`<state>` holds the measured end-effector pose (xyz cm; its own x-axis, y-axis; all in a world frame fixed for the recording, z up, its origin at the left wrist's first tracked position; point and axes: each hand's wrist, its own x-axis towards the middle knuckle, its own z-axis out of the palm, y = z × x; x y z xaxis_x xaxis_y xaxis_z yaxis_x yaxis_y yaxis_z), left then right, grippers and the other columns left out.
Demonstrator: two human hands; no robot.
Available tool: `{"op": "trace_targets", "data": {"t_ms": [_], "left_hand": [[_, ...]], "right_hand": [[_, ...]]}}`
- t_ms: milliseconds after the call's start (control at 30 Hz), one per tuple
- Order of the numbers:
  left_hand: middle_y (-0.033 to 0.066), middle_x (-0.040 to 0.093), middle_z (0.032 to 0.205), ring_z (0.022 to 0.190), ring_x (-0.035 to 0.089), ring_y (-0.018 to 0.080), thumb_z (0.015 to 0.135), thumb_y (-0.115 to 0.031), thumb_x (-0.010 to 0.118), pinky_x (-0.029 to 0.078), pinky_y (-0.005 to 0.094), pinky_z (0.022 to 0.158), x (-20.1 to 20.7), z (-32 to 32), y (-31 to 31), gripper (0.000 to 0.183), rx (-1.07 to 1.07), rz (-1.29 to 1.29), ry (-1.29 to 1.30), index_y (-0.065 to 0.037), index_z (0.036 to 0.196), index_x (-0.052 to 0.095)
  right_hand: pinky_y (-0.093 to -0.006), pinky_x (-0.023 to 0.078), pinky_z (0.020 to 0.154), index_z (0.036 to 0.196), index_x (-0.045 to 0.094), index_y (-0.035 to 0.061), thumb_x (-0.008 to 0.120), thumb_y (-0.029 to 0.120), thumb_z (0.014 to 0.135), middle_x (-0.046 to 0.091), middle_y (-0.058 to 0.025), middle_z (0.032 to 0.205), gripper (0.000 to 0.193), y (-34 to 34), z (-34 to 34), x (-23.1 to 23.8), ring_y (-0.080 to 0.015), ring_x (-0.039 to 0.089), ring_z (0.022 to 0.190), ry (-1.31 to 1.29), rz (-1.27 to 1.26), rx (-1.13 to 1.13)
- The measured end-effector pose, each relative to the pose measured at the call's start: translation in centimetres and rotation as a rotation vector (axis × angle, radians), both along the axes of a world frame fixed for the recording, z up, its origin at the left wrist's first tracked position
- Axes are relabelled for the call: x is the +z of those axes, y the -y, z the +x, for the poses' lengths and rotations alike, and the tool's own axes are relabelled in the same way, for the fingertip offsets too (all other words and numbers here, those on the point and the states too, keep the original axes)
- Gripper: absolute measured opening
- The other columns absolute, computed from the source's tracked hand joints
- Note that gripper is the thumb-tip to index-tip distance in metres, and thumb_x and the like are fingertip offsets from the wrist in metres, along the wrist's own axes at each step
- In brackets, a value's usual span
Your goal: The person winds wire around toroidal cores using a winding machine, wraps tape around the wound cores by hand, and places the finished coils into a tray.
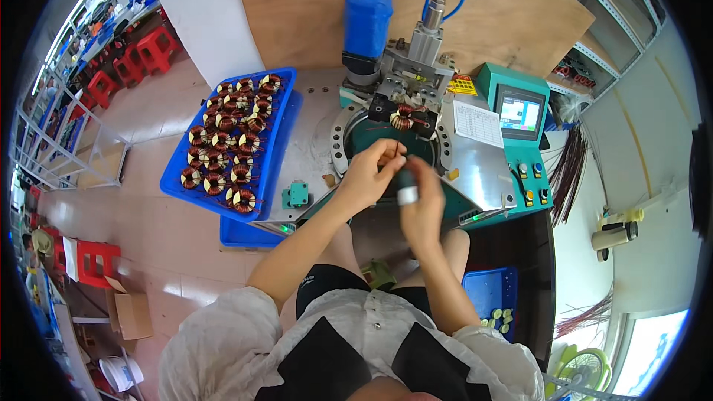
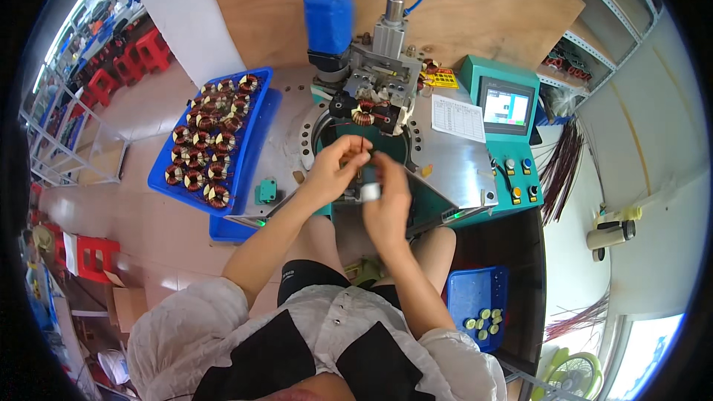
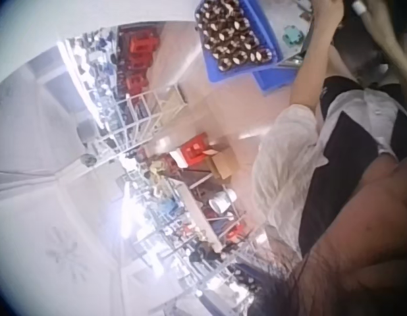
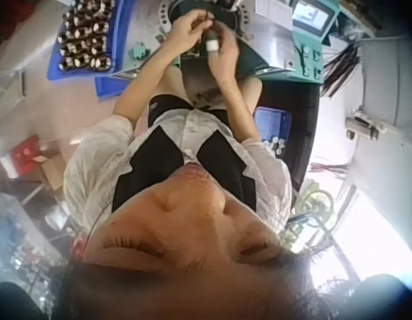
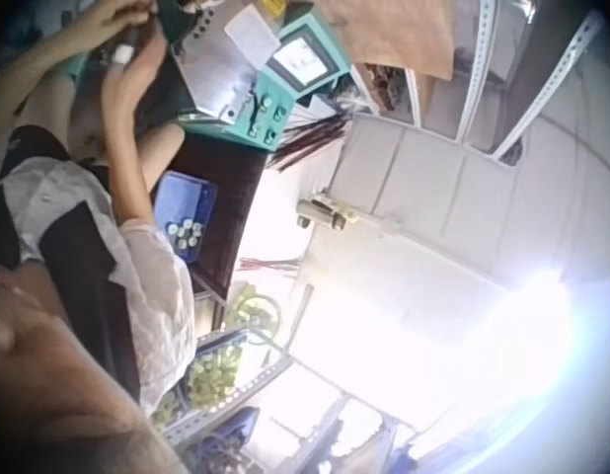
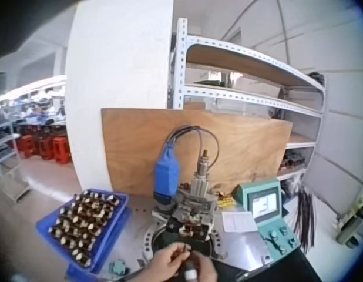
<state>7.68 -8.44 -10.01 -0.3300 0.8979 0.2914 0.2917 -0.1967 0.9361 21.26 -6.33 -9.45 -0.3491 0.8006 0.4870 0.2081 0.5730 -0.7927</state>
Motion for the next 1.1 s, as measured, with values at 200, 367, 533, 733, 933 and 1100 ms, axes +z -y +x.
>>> {"op": "trace_targets", "data": {"t_ms": [200, 367, 533, 733, 933, 1100], "left_hand": [[-0.0004, 0.059, 0.075, 0.066, 0.053, 0.0049, 0.100, -0.023, 0.053, 0.045, 0.0208, 0.059, 5.0, -0.4, 3.2, 0.025, -0.236, -0.162, 0.427, -0.002, 0.108, 0.064], [0.0042, 0.066, 0.093, 0.086, 0.063, 0.0100, 0.099, -0.018, 0.054, 0.051, 0.0241, 0.080, 5.5, 0.0, 4.3, 0.025, -0.214, -0.018, 0.374, 0.001, 0.113, 0.062], [0.0094, 0.068, 0.099, 0.089, 0.065, 0.0127, 0.095, -0.012, 0.060, 0.052, 0.0267, 0.080, 5.2, 1.0, 3.4, 0.024, -0.104, -0.031, 0.151, 0.002, 0.113, 0.062], [0.0180, 0.068, 0.103, 0.090, 0.068, 0.0209, 0.091, -0.011, 0.062, 0.052, 0.0282, 0.078, 2.1, 0.7, 1.7, 0.027, 0.255, 0.117, -0.229, 0.005, 0.113, 0.061], [0.0063, 0.065, 0.089, 0.079, 0.061, 0.0110, 0.095, -0.009, 0.057, 0.050, 0.0247, 0.072, 0.7, -0.7, 0.1, 0.017, -0.099, -0.077, 0.217, 0.004, 0.106, 0.062], [0.0040, 0.063, 0.086, 0.077, 0.059, 0.0106, 0.098, -0.016, 0.055, 0.050, 0.0256, 0.075, 4.8, -0.5, 2.6, 0.026, -0.255, -0.117, 0.547, 0.002, 0.115, 0.063]], "right_hand": [[-0.0312, 0.049, 0.064, 0.106, 0.058, -0.0007, 0.054, -0.002, 0.079, 0.064, -0.0159, 0.081, 0.027, 3.6, 1.1, 2.8, -0.0261, 0.067, 0.072, 0.073, -0.149, 0.329], [-0.0464, 0.051, 0.064, 0.099, 0.066, -0.0009, 0.059, 0.004, 0.073, 0.065, -0.0235, 0.077, 0.028, -3.5, -0.1, 11.1, -0.0392, 0.064, 0.070, 0.214, 0.318, -0.026], [-0.0484, 0.050, 0.070, 0.079, 0.071, 0.0042, 0.059, 0.012, 0.075, 0.066, -0.0205, 0.075, 0.014, -12.9, -5.2, 14.4, -0.0389, 0.064, 0.074, 0.428, 0.502, -0.027], [-0.0442, 0.051, 0.066, 0.092, 0.069, 0.0040, 0.060, 0.006, 0.077, 0.067, -0.0189, 0.078, 0.018, -6.8, -1.7, 10.5, -0.0362, 0.066, 0.071, 0.238, 0.405, -0.025], [-0.0393, 0.048, 0.083, 0.115, 0.055, -0.0016, 0.055, 0.000, 0.083, 0.062, -0.0237, 0.103, 0.032, 0.4, -0.5, -1.7, -0.0353, 0.064, 0.096, -0.064, -0.083, 0.132], [-0.0418, 0.049, 0.059, 0.101, 0.059, 0.0020, 0.059, 0.004, 0.080, 0.060, -0.0240, 0.074, 0.021, 2.3, 1.4, 1.8, -0.0420, 0.062, 0.067, 0.068, -0.110, 0.339]]}}
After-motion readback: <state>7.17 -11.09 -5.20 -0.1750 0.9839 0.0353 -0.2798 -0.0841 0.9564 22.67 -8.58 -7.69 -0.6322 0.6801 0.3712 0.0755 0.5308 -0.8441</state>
